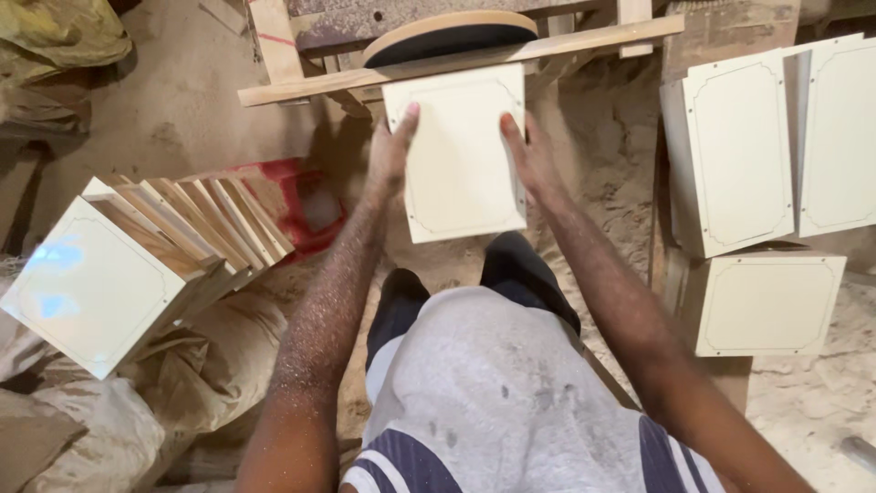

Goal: The person repeatedly sands the edges of small rectangular wooden panels using a belt sander. They handle the panels one at a time, pressing the edges against the moving belt, then stack the finished pieces on a nearby surface.

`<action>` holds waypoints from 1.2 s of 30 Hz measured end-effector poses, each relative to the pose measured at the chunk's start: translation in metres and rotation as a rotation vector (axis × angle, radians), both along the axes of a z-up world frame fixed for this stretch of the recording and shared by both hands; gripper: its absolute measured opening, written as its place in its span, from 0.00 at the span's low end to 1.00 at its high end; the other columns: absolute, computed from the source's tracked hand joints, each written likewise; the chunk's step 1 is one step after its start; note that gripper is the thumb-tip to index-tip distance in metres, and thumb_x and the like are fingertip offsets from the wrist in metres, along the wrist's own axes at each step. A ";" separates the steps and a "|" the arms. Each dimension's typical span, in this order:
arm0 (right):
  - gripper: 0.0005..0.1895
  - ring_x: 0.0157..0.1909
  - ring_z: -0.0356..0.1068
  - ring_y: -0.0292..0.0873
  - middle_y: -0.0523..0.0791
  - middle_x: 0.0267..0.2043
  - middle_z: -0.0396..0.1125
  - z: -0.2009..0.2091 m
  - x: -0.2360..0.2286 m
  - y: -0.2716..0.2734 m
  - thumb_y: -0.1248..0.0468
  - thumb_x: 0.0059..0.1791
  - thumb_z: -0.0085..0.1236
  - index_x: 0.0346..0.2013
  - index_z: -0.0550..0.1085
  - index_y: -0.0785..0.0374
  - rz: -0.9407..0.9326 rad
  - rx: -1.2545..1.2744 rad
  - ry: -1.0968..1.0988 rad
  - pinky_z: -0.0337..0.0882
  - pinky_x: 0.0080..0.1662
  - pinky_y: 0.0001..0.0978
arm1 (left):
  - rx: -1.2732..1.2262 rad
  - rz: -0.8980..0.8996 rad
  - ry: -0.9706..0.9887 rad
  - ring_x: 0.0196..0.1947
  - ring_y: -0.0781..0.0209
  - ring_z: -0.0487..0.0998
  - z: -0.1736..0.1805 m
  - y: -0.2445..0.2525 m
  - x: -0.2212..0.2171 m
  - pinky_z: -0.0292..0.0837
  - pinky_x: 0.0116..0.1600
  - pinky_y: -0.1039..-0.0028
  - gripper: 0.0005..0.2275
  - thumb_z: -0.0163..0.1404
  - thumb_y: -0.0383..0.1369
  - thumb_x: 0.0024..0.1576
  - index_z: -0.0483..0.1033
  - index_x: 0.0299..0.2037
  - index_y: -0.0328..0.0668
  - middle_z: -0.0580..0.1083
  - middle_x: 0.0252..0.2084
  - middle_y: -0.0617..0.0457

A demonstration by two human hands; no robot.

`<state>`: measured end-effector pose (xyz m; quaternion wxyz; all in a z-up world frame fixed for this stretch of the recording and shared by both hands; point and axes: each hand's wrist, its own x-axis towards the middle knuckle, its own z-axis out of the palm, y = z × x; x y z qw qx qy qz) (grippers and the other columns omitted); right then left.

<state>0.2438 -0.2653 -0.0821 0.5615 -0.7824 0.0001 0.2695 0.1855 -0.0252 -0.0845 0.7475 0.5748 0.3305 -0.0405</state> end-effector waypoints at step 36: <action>0.54 0.68 0.59 0.60 0.57 0.67 0.60 0.024 0.007 0.144 0.22 0.47 0.29 0.71 0.60 0.59 -0.040 -0.472 0.240 0.60 0.61 0.62 | 0.019 0.014 0.141 0.49 0.46 0.82 -0.048 0.121 0.013 0.81 0.51 0.58 0.34 0.54 0.53 0.56 0.69 0.55 0.19 0.78 0.48 0.34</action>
